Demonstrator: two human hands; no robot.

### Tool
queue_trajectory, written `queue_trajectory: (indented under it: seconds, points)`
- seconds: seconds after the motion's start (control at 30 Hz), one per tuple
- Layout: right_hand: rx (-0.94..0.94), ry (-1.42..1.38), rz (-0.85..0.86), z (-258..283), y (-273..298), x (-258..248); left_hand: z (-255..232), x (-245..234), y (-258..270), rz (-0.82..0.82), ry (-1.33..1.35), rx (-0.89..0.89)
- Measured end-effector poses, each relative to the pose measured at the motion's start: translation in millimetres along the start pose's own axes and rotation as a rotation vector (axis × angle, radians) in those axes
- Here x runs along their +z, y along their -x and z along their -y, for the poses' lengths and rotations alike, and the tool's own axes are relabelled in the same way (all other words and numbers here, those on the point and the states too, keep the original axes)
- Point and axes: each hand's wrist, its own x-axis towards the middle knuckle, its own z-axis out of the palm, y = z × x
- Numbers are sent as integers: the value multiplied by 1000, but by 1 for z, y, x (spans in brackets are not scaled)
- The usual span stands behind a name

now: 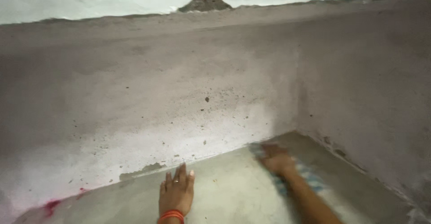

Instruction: The person folds a white sheet of paper and places it on a bed. Then, using a blue and white striped cloth, the person wipes a concrete shelf surface repeatedly to clean it.

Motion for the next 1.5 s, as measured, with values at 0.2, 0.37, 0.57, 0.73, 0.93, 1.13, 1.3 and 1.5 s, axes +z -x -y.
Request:
queue_trajectory:
  seconds: [0.2, 0.37, 0.57, 0.73, 0.93, 1.13, 1.3, 1.5]
  points:
    - [547, 40, -84, -79, -14, -4, -8, -11, 3, 112, -46, -22]
    - [442, 34, -13, 3, 0, 17, -9, -16, 14, 71, 8, -35]
    - [166, 157, 85, 166, 37, 26, -6, -12, 10, 46, 14, -21]
    - [-226, 50, 171, 240, 49, 53, 2, 0, 1, -92, 136, 16]
    - [-383, -960, -42, 195, -6, 62, -8, -8, 7, -250, 44, 152]
    - [223, -383, -409, 132, -14, 74, -39, -2, 38, -166, -41, 242]
    - [211, -237, -359, 129, -10, 73, -63, 15, 30, -82, -29, 163]
    - [224, -236, -255, 130, -10, 65, -96, 34, -16, -25, -15, -50]
